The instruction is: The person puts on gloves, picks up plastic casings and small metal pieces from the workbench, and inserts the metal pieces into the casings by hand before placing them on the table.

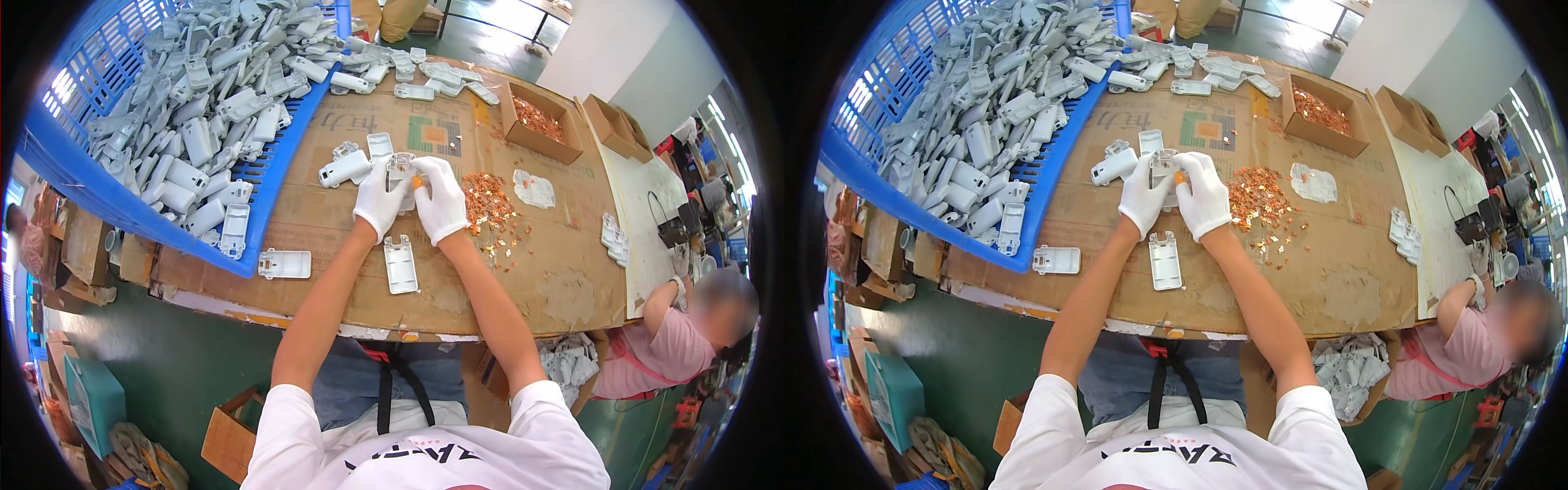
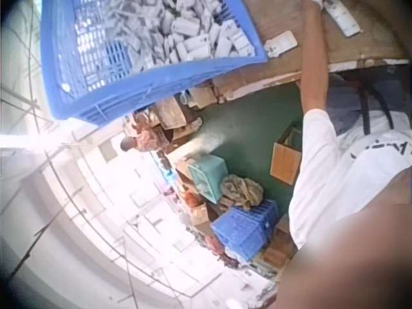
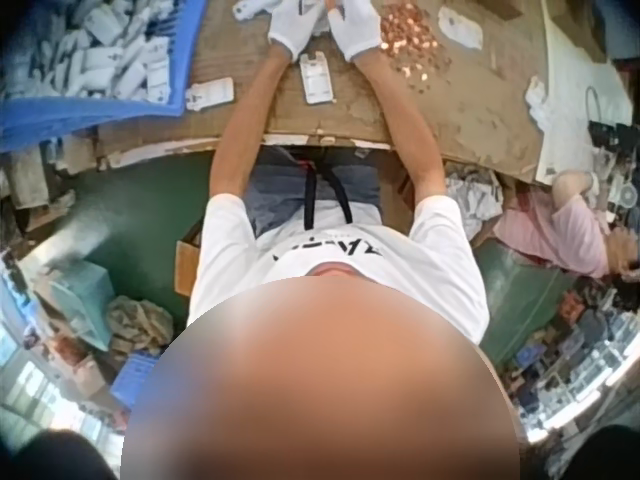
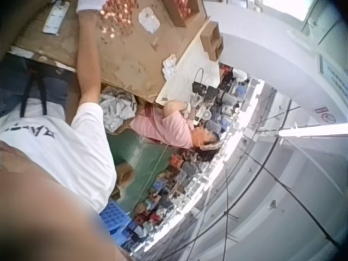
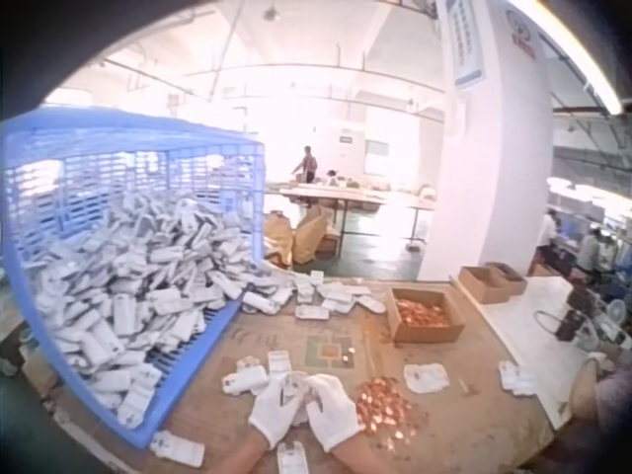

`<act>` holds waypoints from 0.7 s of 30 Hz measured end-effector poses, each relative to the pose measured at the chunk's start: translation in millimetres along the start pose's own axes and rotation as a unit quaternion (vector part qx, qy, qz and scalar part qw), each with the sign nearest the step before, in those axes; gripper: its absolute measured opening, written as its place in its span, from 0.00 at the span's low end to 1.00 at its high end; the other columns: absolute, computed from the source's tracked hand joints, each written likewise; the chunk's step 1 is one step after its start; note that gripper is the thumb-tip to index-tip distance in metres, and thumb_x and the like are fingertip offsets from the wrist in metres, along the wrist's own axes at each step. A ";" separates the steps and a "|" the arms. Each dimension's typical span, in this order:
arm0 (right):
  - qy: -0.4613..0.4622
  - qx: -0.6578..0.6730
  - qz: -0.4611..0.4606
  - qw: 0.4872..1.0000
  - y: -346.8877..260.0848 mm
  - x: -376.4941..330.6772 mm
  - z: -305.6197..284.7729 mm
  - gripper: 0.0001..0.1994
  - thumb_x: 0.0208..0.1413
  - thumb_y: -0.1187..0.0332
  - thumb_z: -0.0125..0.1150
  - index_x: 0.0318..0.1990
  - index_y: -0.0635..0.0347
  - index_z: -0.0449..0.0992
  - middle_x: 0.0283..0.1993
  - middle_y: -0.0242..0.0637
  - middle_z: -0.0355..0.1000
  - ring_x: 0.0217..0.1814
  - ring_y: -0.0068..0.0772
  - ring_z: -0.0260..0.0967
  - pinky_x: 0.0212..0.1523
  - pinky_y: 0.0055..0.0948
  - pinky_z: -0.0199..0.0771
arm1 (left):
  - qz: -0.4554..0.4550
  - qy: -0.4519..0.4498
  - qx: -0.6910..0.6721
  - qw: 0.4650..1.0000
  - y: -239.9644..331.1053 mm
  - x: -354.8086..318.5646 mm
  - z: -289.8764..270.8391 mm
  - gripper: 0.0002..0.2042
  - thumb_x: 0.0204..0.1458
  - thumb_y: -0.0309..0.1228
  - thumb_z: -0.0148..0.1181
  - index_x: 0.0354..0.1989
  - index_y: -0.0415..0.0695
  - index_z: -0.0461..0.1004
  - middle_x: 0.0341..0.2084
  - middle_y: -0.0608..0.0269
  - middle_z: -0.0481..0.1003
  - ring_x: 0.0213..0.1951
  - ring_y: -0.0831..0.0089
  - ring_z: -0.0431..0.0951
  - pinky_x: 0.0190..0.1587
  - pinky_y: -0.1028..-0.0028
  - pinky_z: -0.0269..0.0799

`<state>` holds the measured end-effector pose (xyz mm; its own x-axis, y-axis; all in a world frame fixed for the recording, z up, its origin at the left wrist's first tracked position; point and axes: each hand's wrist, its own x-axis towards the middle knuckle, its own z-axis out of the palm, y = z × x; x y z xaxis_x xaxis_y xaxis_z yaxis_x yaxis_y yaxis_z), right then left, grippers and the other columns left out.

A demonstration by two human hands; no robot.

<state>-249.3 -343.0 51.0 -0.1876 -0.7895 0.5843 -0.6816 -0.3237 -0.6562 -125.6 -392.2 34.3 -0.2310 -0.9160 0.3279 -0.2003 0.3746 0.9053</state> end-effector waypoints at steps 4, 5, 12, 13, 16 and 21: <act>0.016 -0.095 -0.100 0.990 3.1 -2.6 1.8 0.19 0.45 0.79 0.57 0.47 0.51 0.74 0.51 0.37 0.68 0.40 0.41 0.74 0.39 0.37 0.77 | -0.009 0.011 0.009 1.000 3.6 -0.5 0.4 0.18 0.51 0.31 0.62 0.50 0.40 0.69 0.38 0.45 0.77 0.43 0.53 0.78 0.44 0.62 0.73; 0.003 -0.122 -0.095 0.988 3.1 -4.0 1.9 0.19 0.45 0.78 0.58 0.46 0.51 0.75 0.51 0.37 0.68 0.39 0.40 0.74 0.38 0.37 0.77 | -0.010 0.012 0.009 1.000 3.2 -0.6 0.4 0.18 0.51 0.31 0.62 0.50 0.40 0.69 0.38 0.45 0.77 0.43 0.53 0.78 0.44 0.62 0.73; -0.045 -0.154 -0.085 0.983 -1.5 -5.9 3.1 0.19 0.44 0.79 0.58 0.47 0.53 0.76 0.54 0.41 0.66 0.45 0.44 0.74 0.40 0.38 0.77 | 0.000 0.027 0.009 1.000 0.2 -2.2 1.2 0.15 0.51 0.30 0.60 0.45 0.39 0.70 0.36 0.44 0.77 0.41 0.48 0.77 0.42 0.60 0.72; -0.049 -0.153 -0.084 0.984 -0.2 -6.6 6.4 0.19 0.44 0.79 0.58 0.47 0.53 0.76 0.54 0.41 0.66 0.45 0.44 0.74 0.40 0.38 0.77 | -0.009 0.030 0.016 0.999 -0.1 -3.2 -0.1 0.14 0.51 0.30 0.60 0.45 0.39 0.70 0.36 0.43 0.77 0.41 0.48 0.77 0.41 0.59 0.72; -0.034 -0.168 -0.132 0.976 6.7 -5.6 9.7 0.18 0.44 0.78 0.59 0.46 0.55 0.74 0.52 0.43 0.65 0.39 0.42 0.74 0.37 0.38 0.77 | -0.002 0.040 0.002 0.999 1.1 -4.1 1.3 0.13 0.51 0.29 0.59 0.44 0.39 0.70 0.35 0.43 0.76 0.40 0.46 0.77 0.40 0.58 0.72; -0.041 -0.124 -0.145 0.981 9.1 -7.4 14.4 0.19 0.43 0.80 0.58 0.46 0.57 0.73 0.53 0.45 0.64 0.43 0.47 0.73 0.40 0.40 0.77 | 0.030 0.047 -0.005 0.998 -3.0 -2.2 0.6 0.11 0.52 0.28 0.57 0.43 0.39 0.69 0.34 0.43 0.76 0.39 0.45 0.76 0.39 0.57 0.72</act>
<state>-244.0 -347.6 33.8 0.0888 -0.7256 0.6824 -0.8508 -0.4115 -0.3269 -125.0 -391.2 30.7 -0.1516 -0.9013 0.4059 -0.1797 0.4289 0.8853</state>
